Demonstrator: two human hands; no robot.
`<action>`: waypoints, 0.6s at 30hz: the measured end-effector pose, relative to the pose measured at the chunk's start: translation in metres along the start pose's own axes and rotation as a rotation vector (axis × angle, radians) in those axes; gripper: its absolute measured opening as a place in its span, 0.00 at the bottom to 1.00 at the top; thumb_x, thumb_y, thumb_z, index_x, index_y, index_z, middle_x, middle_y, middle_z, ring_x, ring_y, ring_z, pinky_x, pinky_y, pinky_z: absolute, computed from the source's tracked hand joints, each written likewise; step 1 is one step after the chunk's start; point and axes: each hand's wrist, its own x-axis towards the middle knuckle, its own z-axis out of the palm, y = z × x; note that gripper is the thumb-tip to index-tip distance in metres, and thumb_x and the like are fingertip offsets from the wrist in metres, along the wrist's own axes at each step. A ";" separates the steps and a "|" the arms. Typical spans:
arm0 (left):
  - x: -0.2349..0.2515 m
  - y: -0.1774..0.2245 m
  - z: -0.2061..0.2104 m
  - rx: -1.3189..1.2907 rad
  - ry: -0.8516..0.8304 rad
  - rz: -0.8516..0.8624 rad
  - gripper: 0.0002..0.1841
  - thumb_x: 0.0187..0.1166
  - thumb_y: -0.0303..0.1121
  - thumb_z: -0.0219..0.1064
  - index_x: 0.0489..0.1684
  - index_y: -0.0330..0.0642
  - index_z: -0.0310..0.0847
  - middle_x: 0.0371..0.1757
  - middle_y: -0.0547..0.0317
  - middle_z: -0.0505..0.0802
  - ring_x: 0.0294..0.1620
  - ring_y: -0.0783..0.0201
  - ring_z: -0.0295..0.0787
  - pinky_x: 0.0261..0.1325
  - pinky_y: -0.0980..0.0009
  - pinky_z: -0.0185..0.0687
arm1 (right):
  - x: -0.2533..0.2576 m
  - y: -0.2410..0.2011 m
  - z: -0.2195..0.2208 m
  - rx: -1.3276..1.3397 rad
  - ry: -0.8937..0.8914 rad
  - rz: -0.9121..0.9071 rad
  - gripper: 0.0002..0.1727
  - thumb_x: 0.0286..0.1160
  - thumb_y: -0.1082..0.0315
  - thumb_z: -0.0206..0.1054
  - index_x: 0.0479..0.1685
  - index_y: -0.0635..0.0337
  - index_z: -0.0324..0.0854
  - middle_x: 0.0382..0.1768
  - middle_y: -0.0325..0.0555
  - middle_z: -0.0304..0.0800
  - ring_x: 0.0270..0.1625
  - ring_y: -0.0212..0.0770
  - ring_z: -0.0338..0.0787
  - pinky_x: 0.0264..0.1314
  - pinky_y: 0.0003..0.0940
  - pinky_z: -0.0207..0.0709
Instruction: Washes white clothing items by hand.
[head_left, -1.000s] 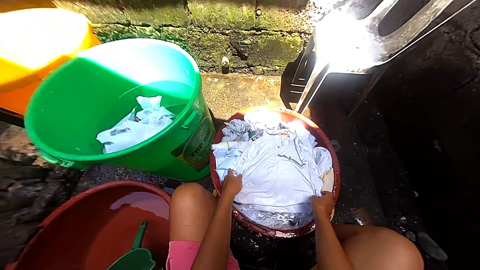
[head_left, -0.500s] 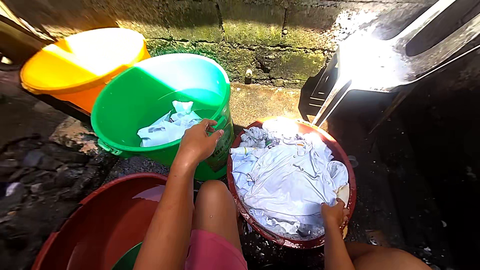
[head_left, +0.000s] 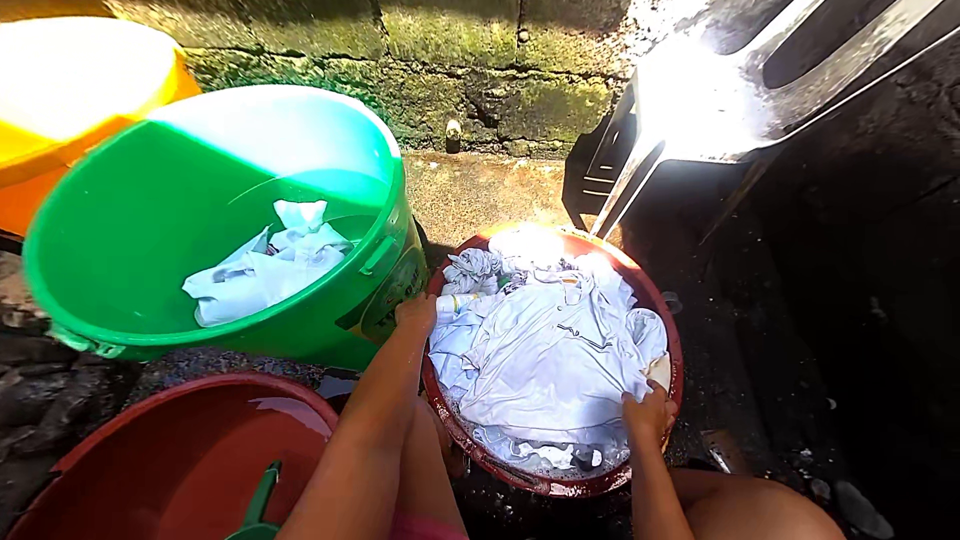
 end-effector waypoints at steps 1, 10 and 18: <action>0.003 0.003 0.000 0.013 -0.015 -0.003 0.30 0.78 0.25 0.67 0.82 0.37 0.68 0.80 0.35 0.77 0.72 0.31 0.81 0.64 0.33 0.78 | 0.001 -0.001 -0.001 -0.002 0.000 -0.002 0.33 0.73 0.68 0.73 0.81 0.63 0.72 0.80 0.75 0.66 0.81 0.72 0.68 0.80 0.63 0.64; 0.025 -0.015 0.008 -0.260 -0.083 0.085 0.28 0.78 0.25 0.68 0.77 0.25 0.67 0.74 0.24 0.78 0.76 0.30 0.76 0.75 0.35 0.71 | 0.004 -0.018 -0.009 0.068 0.040 -0.108 0.27 0.74 0.69 0.72 0.75 0.65 0.77 0.79 0.73 0.68 0.80 0.69 0.70 0.80 0.61 0.63; -0.021 0.013 -0.031 -0.291 0.270 0.299 0.19 0.91 0.33 0.56 0.70 0.26 0.76 0.68 0.26 0.83 0.70 0.29 0.81 0.71 0.33 0.73 | -0.013 -0.066 -0.042 0.121 0.001 -0.370 0.26 0.76 0.69 0.71 0.74 0.66 0.77 0.76 0.74 0.71 0.76 0.67 0.75 0.77 0.58 0.67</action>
